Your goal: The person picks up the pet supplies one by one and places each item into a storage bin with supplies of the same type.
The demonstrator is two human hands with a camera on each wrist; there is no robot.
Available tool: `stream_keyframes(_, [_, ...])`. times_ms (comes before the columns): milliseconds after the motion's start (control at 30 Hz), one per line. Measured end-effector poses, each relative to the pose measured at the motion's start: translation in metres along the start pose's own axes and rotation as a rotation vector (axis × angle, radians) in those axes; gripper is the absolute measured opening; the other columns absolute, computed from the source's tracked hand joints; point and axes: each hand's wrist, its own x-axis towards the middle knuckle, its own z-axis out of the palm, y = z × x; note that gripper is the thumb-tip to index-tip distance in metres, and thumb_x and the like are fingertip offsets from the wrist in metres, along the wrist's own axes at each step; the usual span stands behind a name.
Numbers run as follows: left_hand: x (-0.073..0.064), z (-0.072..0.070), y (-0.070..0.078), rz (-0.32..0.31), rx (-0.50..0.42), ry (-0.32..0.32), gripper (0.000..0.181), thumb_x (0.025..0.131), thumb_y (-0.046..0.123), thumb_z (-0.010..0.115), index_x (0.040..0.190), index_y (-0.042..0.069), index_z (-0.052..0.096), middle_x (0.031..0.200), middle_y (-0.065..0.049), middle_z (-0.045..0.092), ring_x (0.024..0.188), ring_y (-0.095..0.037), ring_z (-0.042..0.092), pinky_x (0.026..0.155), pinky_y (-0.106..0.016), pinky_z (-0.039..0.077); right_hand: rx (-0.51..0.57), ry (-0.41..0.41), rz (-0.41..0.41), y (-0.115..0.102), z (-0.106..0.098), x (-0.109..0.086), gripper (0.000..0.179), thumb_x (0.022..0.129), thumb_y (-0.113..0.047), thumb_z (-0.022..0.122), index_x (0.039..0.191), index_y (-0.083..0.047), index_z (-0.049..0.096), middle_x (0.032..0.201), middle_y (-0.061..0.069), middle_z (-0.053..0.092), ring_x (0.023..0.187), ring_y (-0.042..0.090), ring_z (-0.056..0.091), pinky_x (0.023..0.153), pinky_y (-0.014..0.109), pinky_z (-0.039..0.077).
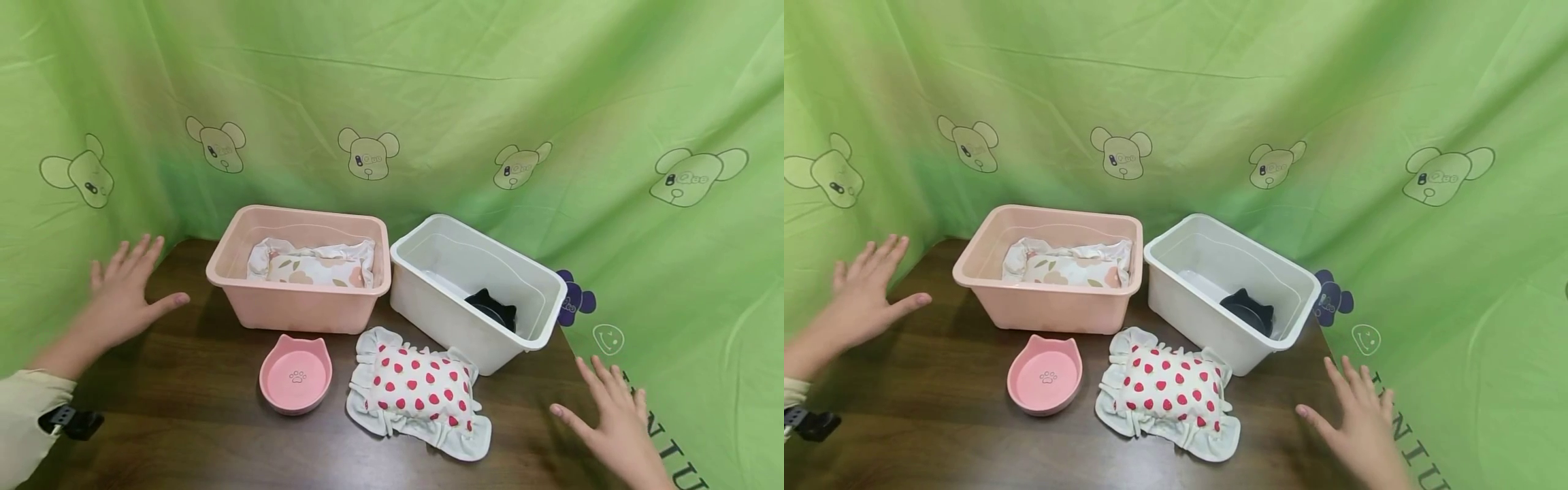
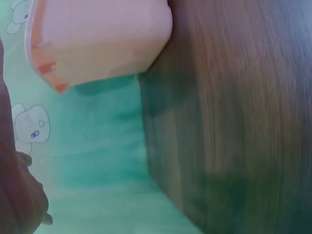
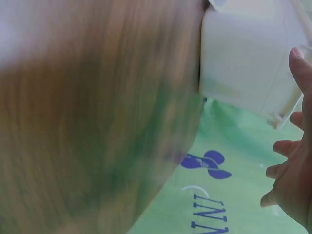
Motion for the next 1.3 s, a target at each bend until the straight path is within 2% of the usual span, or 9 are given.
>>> stream_keyframes(333, [0.004, 0.016, 0.020, -0.028, -0.375, 0.031, 0.101, 0.095, 0.040, 0.072, 0.167, 0.017, 0.004, 0.172, -0.018, 0.004, 0.154, -0.051, 0.003, 0.114, -0.078, 0.007, 0.172, -0.048, -0.028, -0.019, 0.015, -0.011, 0.094, 0.087, -0.028, 0.081, 0.163, -0.019, 0.027, 0.161, 0.030, 0.031, 0.153, 0.050, 0.013, 0.119, 0.064, -0.015])
stream_keyframes(533, [0.010, 0.026, 0.030, -0.013, -0.483, 0.031, 0.101, 0.093, 0.035, 0.074, 0.166, 0.013, 0.008, 0.171, -0.020, 0.008, 0.153, -0.051, 0.010, 0.115, -0.076, 0.014, 0.237, -0.035, -0.095, -0.028, 0.025, -0.017, 0.089, 0.083, -0.022, 0.085, 0.159, -0.020, 0.039, 0.154, 0.027, 0.044, 0.150, -0.005, 0.009, 0.126, 0.054, -0.001])
stream_keyframes(600, [0.012, 0.029, 0.032, -0.019, -0.490, 0.030, 0.102, 0.093, 0.035, 0.075, 0.166, 0.012, 0.008, 0.171, -0.020, 0.008, 0.153, -0.051, 0.011, 0.115, -0.075, 0.017, 0.244, -0.031, -0.111, -0.032, 0.028, -0.018, 0.086, 0.081, -0.021, 0.086, 0.156, -0.020, 0.044, 0.150, 0.028, 0.048, 0.144, -0.014, 0.012, 0.127, 0.048, 0.001])
stream_keyframes(667, [0.014, 0.031, 0.035, -0.029, -0.493, 0.026, 0.103, 0.092, 0.036, 0.076, 0.166, 0.011, 0.008, 0.171, -0.020, 0.008, 0.152, -0.052, 0.012, 0.114, -0.075, 0.018, 0.246, -0.035, -0.115, -0.037, 0.030, -0.019, 0.084, 0.080, -0.022, 0.088, 0.154, -0.022, 0.047, 0.147, 0.027, 0.052, 0.142, -0.013, 0.018, 0.126, 0.029, 0.004])
stream_keyframes(800, [0.017, 0.035, 0.038, -0.051, -0.485, 0.017, 0.106, 0.090, 0.038, 0.077, 0.166, 0.013, 0.008, 0.172, -0.018, 0.008, 0.153, -0.050, 0.010, 0.114, -0.077, 0.017, 0.228, -0.062, -0.093, -0.048, 0.033, -0.020, 0.081, 0.078, -0.029, 0.090, 0.150, -0.028, 0.052, 0.145, 0.019, 0.056, 0.138, -0.003, 0.034, 0.113, 0.021, 0.027])
stream_keyframes(1000, [0.021, 0.041, 0.039, -0.060, -0.504, 0.007, 0.104, 0.091, 0.038, 0.077, 0.166, 0.015, 0.009, 0.172, -0.016, 0.009, 0.154, -0.050, 0.010, 0.113, -0.077, 0.017, 0.200, -0.106, -0.090, -0.062, 0.041, -0.019, 0.077, 0.076, -0.036, 0.090, 0.145, -0.024, 0.058, 0.142, 0.014, 0.061, 0.131, 0.016, 0.049, 0.099, 0.049, 0.047])
stream_keyframes(1167, [0.024, 0.043, 0.043, -0.073, -0.518, 0.002, 0.103, 0.092, 0.040, 0.076, 0.167, 0.016, 0.009, 0.172, -0.016, 0.009, 0.153, -0.051, 0.011, 0.111, -0.079, 0.018, 0.204, -0.105, -0.134, -0.069, 0.051, -0.017, 0.075, 0.075, -0.037, 0.091, 0.142, -0.021, 0.062, 0.139, 0.009, 0.064, 0.128, 0.022, 0.053, 0.102, 0.029, 0.042])
stream_keyframes(1233, [0.024, 0.042, 0.045, -0.076, -0.521, 0.003, 0.102, 0.092, 0.040, 0.075, 0.166, 0.015, 0.010, 0.172, -0.017, 0.010, 0.153, -0.050, 0.010, 0.111, -0.079, 0.017, 0.201, -0.116, -0.133, -0.073, 0.054, -0.016, 0.075, 0.075, -0.040, 0.091, 0.141, -0.021, 0.062, 0.138, 0.008, 0.065, 0.127, 0.026, 0.055, 0.101, 0.029, 0.043])
stream_keyframes(1300, [0.025, 0.042, 0.046, -0.076, -0.521, 0.004, 0.101, 0.093, 0.040, 0.074, 0.166, 0.015, 0.010, 0.171, -0.017, 0.011, 0.153, -0.050, 0.010, 0.111, -0.079, 0.017, 0.207, -0.140, -0.128, -0.077, 0.055, -0.014, 0.075, 0.075, -0.043, 0.090, 0.141, -0.020, 0.063, 0.137, 0.008, 0.065, 0.126, 0.031, 0.056, 0.100, 0.044, 0.048])
